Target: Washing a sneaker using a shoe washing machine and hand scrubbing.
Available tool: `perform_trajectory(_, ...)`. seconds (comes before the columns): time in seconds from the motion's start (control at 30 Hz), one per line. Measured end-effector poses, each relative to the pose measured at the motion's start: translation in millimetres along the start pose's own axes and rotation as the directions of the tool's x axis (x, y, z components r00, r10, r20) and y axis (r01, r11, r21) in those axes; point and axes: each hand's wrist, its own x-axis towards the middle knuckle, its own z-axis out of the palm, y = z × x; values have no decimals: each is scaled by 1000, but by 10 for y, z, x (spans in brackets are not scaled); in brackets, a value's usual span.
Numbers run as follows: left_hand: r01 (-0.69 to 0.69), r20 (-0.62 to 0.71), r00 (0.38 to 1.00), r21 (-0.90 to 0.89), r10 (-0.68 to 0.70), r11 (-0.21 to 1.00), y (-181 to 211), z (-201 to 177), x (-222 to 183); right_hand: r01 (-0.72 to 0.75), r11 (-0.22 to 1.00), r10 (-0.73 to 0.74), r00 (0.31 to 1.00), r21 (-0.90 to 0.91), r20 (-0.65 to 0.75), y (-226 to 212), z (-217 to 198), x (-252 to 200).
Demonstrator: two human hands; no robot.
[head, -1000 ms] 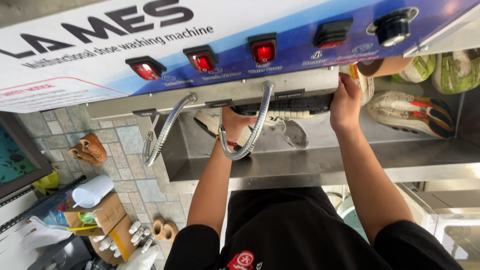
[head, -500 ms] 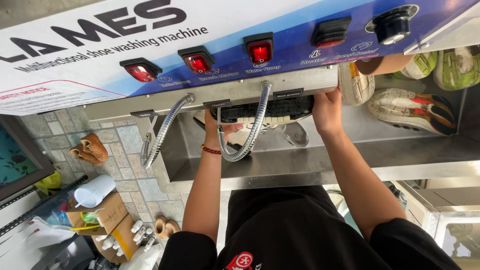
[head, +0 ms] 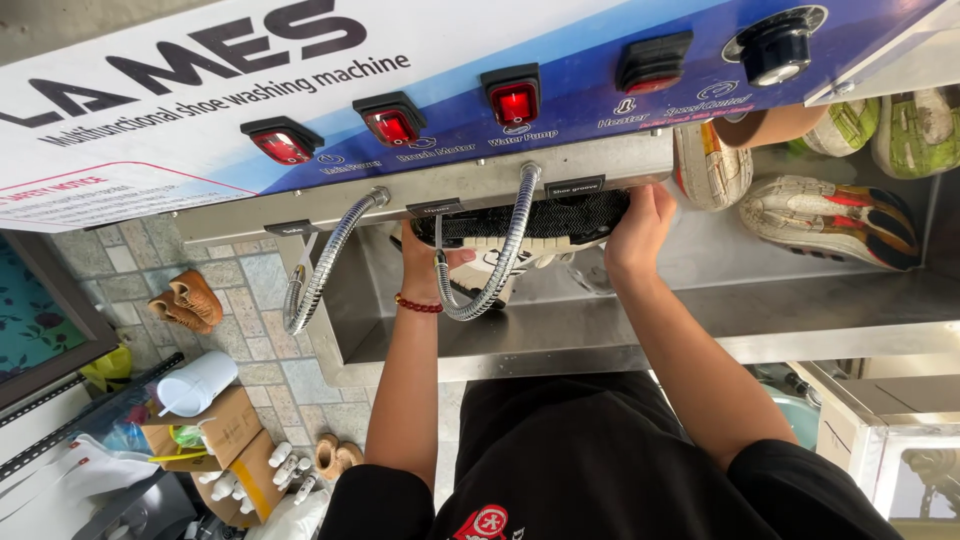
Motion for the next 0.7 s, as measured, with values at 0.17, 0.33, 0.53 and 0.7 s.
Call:
perform_trajectory(0.17,23,21,1000,-40,-22,999,48,261,68,13,993,-2,995,117,-95,-33,-150,109)
perform_trajectory(0.33,143,93,987,-113,-133,983,-93,493,81,29,999,-23,991,44,-131,-383,-332,107)
perform_trajectory(0.53,50,97,993,195,-70,979,-367,593,142,22,990,2,986,139,-164,-582,-525,100)
perform_trajectory(0.7,87,4,996,103,-88,991,-221,855,55,46,989,-22,985,142,-171,-570,-707,74)
